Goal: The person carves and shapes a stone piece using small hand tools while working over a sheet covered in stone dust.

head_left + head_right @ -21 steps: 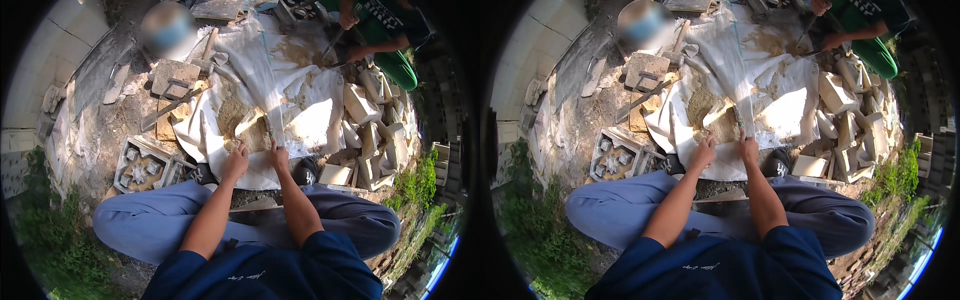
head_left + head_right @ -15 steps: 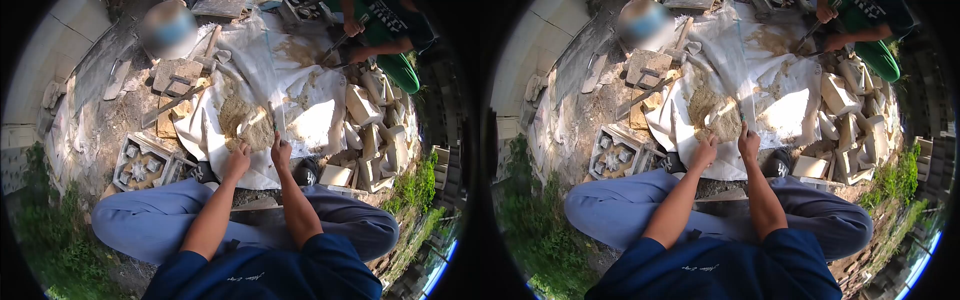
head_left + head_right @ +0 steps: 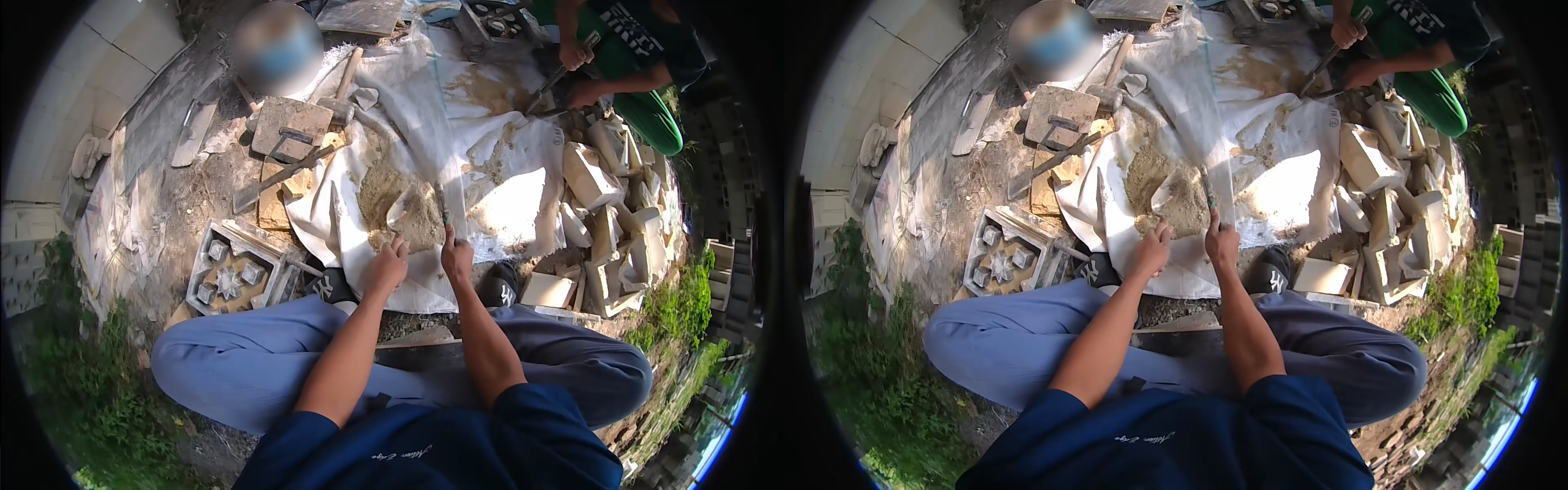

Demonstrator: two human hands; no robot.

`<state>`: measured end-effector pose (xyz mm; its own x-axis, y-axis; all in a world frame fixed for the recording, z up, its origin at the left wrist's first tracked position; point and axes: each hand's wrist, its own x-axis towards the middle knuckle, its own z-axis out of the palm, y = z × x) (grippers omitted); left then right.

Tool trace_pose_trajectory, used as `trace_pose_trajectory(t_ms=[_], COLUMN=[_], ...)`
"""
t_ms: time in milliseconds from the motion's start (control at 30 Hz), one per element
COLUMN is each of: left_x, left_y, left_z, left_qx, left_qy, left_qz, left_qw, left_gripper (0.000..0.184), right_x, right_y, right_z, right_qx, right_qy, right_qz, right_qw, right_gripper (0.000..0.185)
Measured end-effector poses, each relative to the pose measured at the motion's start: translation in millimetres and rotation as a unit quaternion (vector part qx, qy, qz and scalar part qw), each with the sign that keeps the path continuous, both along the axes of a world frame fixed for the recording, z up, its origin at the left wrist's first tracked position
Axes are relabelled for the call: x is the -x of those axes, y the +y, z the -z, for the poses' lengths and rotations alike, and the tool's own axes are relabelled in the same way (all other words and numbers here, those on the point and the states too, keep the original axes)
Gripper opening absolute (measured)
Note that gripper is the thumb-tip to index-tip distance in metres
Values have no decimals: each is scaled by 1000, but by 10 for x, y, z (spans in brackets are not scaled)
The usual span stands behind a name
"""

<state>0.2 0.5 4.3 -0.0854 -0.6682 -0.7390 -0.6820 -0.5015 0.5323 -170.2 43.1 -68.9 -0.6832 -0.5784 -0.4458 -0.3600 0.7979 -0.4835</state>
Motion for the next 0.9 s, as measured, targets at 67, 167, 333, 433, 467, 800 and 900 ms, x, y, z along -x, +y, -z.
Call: trace_pose_trajectory(t_ms=[67,167,333,433,467,800,900], left_x=[9,-6,22,19,21,36,6], left_y=[13,33,-18,19,18,3,93], left_z=[69,136,-40,-41,-50,-87,186], left_qx=[3,28,2,-2,-9,3,11], left_qy=[-12,3,-10,-3,2,-18,-7], left_qz=[28,23,3,2,-3,21,14], left_qw=[1000,999,1000,1000,1000,1000,1000], left_gripper=[50,50,50,50,50,49,49], right_x=[-37,-79,-42,-27,-22,-109,-128], right_y=[-78,-61,27,51,41,53,88], right_z=[-310,-246,-30,-18,-21,236,77], right_qx=[68,119,-46,-35,-29,-17,-59], right_qy=[-35,-12,-35,-36,-35,-19,-50], right_qz=[13,7,-9,0,2,-11,-11], right_qw=[997,993,998,999,999,1000,997], right_gripper=[76,73,80,83,84,86,85])
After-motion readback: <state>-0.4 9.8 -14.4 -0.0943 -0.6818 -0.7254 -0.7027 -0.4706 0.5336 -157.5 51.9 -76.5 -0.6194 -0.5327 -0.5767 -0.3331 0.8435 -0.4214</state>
